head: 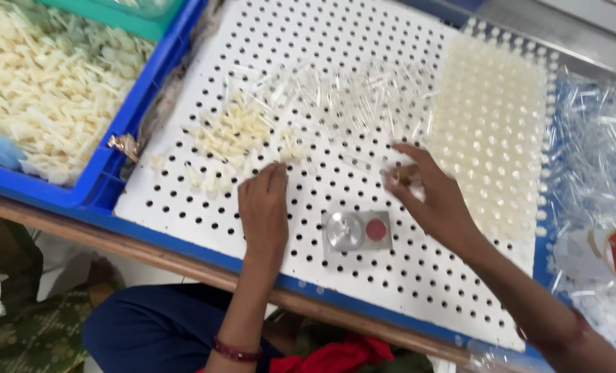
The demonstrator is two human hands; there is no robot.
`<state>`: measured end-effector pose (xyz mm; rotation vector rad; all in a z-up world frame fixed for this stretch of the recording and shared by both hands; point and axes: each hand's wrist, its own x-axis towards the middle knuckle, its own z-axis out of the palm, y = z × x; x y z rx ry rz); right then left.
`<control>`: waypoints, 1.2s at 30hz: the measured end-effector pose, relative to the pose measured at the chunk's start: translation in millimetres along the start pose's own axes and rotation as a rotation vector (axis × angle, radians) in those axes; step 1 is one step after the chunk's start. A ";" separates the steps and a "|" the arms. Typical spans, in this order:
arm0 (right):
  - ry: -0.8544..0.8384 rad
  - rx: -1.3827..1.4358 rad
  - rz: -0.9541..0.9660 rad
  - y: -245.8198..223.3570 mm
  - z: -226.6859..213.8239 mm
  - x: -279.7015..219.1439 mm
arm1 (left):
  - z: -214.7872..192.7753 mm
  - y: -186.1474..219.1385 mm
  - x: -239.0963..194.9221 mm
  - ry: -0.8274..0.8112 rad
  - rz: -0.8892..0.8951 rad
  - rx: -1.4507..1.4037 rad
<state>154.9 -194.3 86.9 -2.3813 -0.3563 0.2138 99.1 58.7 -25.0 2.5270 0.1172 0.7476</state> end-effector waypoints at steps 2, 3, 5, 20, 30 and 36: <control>-0.081 0.141 0.073 17.2 2.7 -17.8 | -3.8 6.7 -0.2 0.013 0.001 0.016; -0.155 0.285 0.155 26.2 4.9 -29.6 | -6.4 10.2 -3.0 0.021 0.009 0.032; -0.139 0.226 0.081 29.5 8.4 -45.8 | -21.0 21.2 0.0 0.094 0.049 0.059; -0.089 -0.110 -0.169 8.7 0.2 -66.1 | -44.8 75.2 -85.9 -0.095 -0.529 -1.058; 0.050 0.176 -0.262 -10.4 24.8 -103.0 | -49.2 83.5 -88.3 -0.278 -0.743 -1.387; -0.174 0.530 0.199 21.3 33.7 -96.4 | -46.9 72.6 -84.4 -0.490 -0.633 -1.378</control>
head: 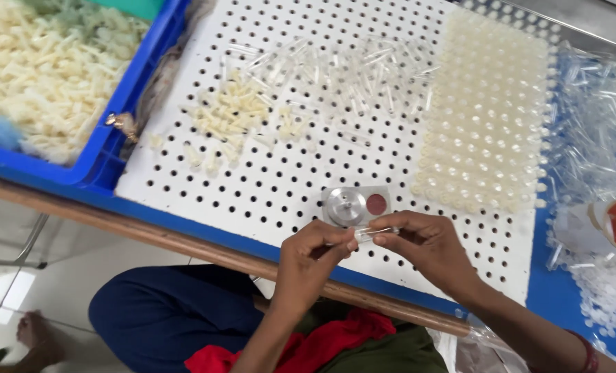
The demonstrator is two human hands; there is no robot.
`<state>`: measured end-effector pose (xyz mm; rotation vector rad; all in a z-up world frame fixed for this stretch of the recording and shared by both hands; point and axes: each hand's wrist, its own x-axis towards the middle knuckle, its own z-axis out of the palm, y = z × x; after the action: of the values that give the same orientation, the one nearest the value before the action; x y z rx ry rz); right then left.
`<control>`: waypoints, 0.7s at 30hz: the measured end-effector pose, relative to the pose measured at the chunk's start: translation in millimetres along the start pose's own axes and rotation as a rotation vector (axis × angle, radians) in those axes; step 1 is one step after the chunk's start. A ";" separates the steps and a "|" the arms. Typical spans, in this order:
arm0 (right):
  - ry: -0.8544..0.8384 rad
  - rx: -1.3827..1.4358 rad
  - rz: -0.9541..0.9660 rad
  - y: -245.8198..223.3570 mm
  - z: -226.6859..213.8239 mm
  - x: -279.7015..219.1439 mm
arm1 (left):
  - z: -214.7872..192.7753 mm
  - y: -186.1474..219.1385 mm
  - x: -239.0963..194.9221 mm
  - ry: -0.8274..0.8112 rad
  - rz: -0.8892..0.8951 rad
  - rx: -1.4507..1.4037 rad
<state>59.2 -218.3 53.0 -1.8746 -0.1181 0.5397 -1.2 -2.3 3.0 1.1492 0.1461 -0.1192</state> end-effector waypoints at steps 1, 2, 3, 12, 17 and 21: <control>0.016 -0.001 0.010 3.1 -3.8 -3.6 | 8.6 10.8 -4.0 -0.016 -0.009 -0.005; 0.001 0.094 0.074 6.6 -7.8 -7.0 | 17.1 21.3 -7.4 0.001 0.085 0.203; -0.012 0.190 0.134 9.0 -11.7 -8.5 | 24.6 33.3 -9.1 0.017 0.185 0.410; 0.532 -1.137 -0.060 4.8 -130.7 -67.2 | -2.5 44.7 23.2 0.343 0.435 0.744; 0.454 -1.063 -0.005 15.8 -144.8 -47.1 | -15.8 41.6 57.7 0.379 0.524 1.055; 0.355 -1.145 0.054 25.0 -148.5 -35.7 | -37.5 34.4 93.0 0.404 0.672 1.450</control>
<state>85.4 -368.2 81.2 -3.0628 -0.1571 0.1330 94.1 44.2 2.5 2.5942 -0.0048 0.7324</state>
